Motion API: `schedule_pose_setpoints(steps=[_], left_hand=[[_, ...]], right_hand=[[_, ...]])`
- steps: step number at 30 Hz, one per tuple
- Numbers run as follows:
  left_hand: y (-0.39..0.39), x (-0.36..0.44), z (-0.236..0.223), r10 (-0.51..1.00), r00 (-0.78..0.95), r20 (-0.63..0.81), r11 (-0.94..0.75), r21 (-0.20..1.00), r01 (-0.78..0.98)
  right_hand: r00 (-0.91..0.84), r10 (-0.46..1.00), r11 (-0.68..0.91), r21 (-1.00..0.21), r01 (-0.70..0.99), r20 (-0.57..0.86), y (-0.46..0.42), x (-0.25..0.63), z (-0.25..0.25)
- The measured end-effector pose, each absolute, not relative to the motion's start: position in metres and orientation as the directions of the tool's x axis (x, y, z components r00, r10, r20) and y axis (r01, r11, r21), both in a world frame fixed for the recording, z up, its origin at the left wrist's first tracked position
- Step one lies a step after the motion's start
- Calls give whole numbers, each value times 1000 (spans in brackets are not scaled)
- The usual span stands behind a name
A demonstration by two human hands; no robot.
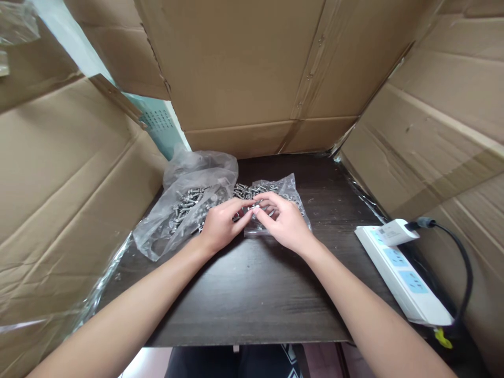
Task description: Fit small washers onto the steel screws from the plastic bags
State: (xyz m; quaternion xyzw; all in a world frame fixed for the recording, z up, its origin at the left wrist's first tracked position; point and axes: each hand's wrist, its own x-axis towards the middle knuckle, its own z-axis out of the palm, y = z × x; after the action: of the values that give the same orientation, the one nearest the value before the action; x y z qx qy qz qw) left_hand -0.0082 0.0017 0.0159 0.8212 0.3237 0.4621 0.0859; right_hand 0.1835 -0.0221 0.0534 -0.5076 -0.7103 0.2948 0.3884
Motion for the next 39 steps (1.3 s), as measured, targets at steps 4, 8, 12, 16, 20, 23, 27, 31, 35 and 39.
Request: schedule_pose_setpoints(steps=[4,8,12,16,20,23,27,31,35,39], left_hand=[[2,-8,16,613,365,701,-774,439,457],[1,-8,17,582,382,718,-798,413,439],[1,-8,17,587,390,709,-797,423,431],[1,-7,16,619,377,689,-776,462,428],[0,-7,15,672,370,641,-732,503,459],[1,-7,14,678,389,624,-728,496,473],[1,-7,14,687,399,607,-720,496,486],[-1,-6,16,700,395,595,-708,505,494],[-2,-6,18,699,398,594,-709,502,496],[-3,-6,18,697,402,594,-710,492,504]], right_hand=[[-186,951,307,-815,492,246,-22,184,54],[-233,949,304,-807,506,211,-23,183,59],[-252,940,334,-769,545,229,-24,182,61],[-264,914,405,-730,551,309,-23,182,58],[-269,894,448,-706,549,359,-23,184,54],[-291,879,476,-665,575,377,-23,186,52],[-327,873,487,-625,610,362,-23,186,53],[-333,873,488,-613,621,357,-23,185,55],[-340,868,495,-598,630,361,-23,186,56],[-366,856,516,-547,659,366,-24,187,58]])
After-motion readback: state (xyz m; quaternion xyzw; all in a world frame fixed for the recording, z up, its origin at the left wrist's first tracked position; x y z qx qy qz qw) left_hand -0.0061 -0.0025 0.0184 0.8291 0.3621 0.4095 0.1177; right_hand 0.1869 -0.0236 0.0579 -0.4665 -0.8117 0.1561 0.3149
